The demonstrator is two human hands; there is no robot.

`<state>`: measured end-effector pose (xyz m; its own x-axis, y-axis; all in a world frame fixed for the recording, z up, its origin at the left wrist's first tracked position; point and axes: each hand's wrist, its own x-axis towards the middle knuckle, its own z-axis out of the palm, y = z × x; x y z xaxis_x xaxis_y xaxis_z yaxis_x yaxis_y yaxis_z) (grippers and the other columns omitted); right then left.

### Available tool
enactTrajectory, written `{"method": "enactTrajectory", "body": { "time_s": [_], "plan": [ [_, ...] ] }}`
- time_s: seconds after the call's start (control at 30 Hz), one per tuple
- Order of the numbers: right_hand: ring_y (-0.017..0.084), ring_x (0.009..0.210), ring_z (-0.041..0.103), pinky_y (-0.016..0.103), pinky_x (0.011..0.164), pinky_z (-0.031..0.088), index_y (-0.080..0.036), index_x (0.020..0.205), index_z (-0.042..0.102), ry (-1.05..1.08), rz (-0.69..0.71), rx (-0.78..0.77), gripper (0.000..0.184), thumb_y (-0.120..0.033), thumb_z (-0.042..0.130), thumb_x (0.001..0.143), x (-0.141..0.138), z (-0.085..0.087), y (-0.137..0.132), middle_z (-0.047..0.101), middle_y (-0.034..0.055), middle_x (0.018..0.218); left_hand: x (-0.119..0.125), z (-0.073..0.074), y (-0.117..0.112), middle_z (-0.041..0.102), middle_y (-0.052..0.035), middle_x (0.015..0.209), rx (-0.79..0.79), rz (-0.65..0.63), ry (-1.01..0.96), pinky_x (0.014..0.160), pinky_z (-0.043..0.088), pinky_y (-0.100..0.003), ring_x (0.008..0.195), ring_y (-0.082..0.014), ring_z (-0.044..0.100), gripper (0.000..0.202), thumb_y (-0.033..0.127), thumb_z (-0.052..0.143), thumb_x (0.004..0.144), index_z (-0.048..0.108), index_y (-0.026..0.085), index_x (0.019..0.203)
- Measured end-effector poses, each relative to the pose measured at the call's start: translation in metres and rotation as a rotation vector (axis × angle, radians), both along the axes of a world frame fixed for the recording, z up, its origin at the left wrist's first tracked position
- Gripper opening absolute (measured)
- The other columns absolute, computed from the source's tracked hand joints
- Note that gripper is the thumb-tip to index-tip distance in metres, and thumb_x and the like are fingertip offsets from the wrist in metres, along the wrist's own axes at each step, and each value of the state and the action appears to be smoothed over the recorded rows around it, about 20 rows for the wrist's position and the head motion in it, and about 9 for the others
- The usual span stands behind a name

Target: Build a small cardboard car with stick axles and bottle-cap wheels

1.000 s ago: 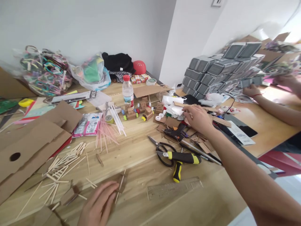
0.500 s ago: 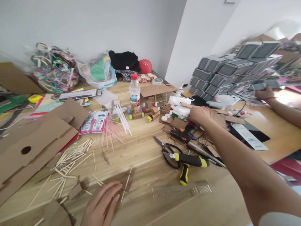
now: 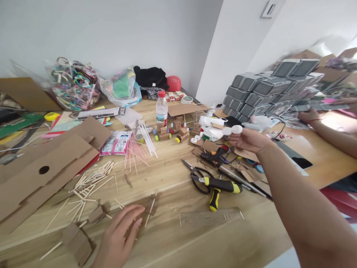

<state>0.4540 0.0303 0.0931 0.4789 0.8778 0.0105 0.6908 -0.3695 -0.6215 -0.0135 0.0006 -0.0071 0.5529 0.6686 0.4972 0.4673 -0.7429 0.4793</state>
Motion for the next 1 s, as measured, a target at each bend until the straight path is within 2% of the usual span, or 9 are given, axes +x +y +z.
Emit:
{"method": "enactTrajectory", "body": {
  "time_s": [0.13, 0.23, 0.3, 0.43, 0.5, 0.6, 0.7, 0.83, 1.0],
  "plan": [
    [0.020, 0.097, 0.068, 0.041, 0.083, 0.058, -0.016, 0.121, 0.064, 0.231, 0.030, -0.020, 0.032, -0.041, 0.058, 0.102, -0.023, 0.011, -0.015, 0.068, 0.0079, 0.117, 0.007, 0.010, 0.000, 0.081, -0.0053, 0.095, 0.057, 0.027, -0.069, 0.079, 0.064, -0.022, 0.085, -0.0168, 0.079, 0.022, 0.025, 0.053, 0.099, 0.074, 0.023, 0.103],
    [0.016, 0.073, 0.063, 0.035, 0.071, 0.054, -0.016, 0.091, 0.065, 0.349, 0.082, 0.027, 0.040, -0.044, 0.040, 0.107, -0.044, 0.014, -0.023, 0.067, 0.0044, 0.084, 0.010, 0.018, -0.004, 0.081, -0.0052, 0.094, 0.042, 0.031, -0.101, 0.080, 0.064, -0.024, 0.085, -0.0172, 0.078, 0.022, 0.023, 0.053, 0.098, 0.075, 0.022, 0.101],
    [0.016, 0.064, 0.058, 0.034, 0.066, 0.051, -0.020, 0.076, 0.060, 0.424, 0.151, 0.039, 0.045, -0.047, 0.037, 0.105, -0.062, 0.011, -0.026, 0.062, 0.0033, 0.072, 0.011, 0.026, -0.007, 0.081, -0.0061, 0.095, 0.009, 0.022, -0.103, 0.082, 0.064, -0.026, 0.087, -0.0180, 0.078, 0.023, 0.022, 0.053, 0.098, 0.075, 0.022, 0.102],
    [0.017, 0.062, 0.054, 0.033, 0.062, 0.048, -0.023, 0.069, 0.059, 0.592, 0.384, -0.031, 0.039, -0.059, 0.066, 0.080, -0.118, -0.003, -0.025, 0.060, 0.0026, 0.068, 0.013, 0.043, -0.009, 0.080, -0.0080, 0.098, -0.087, 0.047, -0.074, 0.085, 0.063, -0.033, 0.093, -0.0207, 0.076, 0.027, 0.026, 0.050, 0.099, 0.076, 0.023, 0.102],
    [0.017, 0.062, 0.053, 0.032, 0.061, 0.046, -0.022, 0.069, 0.062, 0.672, 0.528, -0.093, 0.040, -0.060, 0.076, 0.065, -0.154, -0.012, -0.022, 0.059, 0.0015, 0.066, 0.016, 0.049, -0.008, 0.079, -0.0079, 0.100, -0.160, 0.078, -0.071, 0.086, 0.063, -0.036, 0.094, -0.0209, 0.075, 0.026, 0.026, 0.052, 0.098, 0.075, 0.023, 0.110],
    [0.016, 0.061, 0.052, 0.030, 0.060, 0.045, -0.023, 0.069, 0.065, 0.780, 0.718, -0.159, 0.047, -0.065, 0.079, 0.054, -0.206, -0.024, -0.019, 0.060, 0.0006, 0.066, 0.023, 0.051, -0.006, 0.077, -0.0069, 0.104, -0.205, 0.068, -0.136, 0.087, 0.063, -0.038, 0.090, -0.0196, 0.073, 0.034, 0.026, 0.066, 0.091, 0.068, 0.024, 0.125],
    [0.014, 0.061, 0.052, 0.030, 0.060, 0.047, -0.023, 0.069, 0.063, 0.856, 0.827, -0.185, 0.053, -0.072, 0.076, 0.055, -0.240, -0.030, -0.018, 0.061, 0.0008, 0.068, 0.027, 0.046, -0.006, 0.075, -0.0090, 0.115, -0.205, 0.051, -0.226, 0.076, 0.064, -0.033, 0.094, -0.0203, 0.073, 0.038, 0.029, 0.075, 0.087, 0.068, 0.023, 0.123],
    [0.012, 0.056, 0.051, 0.027, 0.052, 0.045, -0.022, 0.069, 0.062, 0.857, 0.858, -0.204, 0.050, -0.070, 0.072, 0.062, -0.252, -0.034, -0.019, 0.060, 0.0007, 0.065, 0.028, 0.036, -0.004, 0.076, -0.0091, 0.109, -0.103, 0.081, -0.217, 0.085, 0.063, -0.035, 0.101, -0.0217, 0.073, 0.020, 0.024, 0.069, 0.092, 0.072, 0.021, 0.111],
    [0.014, 0.054, 0.055, 0.027, 0.048, 0.043, -0.021, 0.074, 0.063, 0.685, 0.782, -0.201, 0.044, -0.065, 0.060, 0.074, -0.238, -0.042, -0.019, 0.064, 0.0038, 0.066, 0.031, 0.035, 0.007, 0.075, -0.0101, 0.110, -0.063, 0.000, -0.072, 0.094, 0.060, -0.037, 0.103, -0.0220, 0.072, 0.021, 0.020, 0.061, 0.095, 0.070, 0.019, 0.114]
  ]
}}
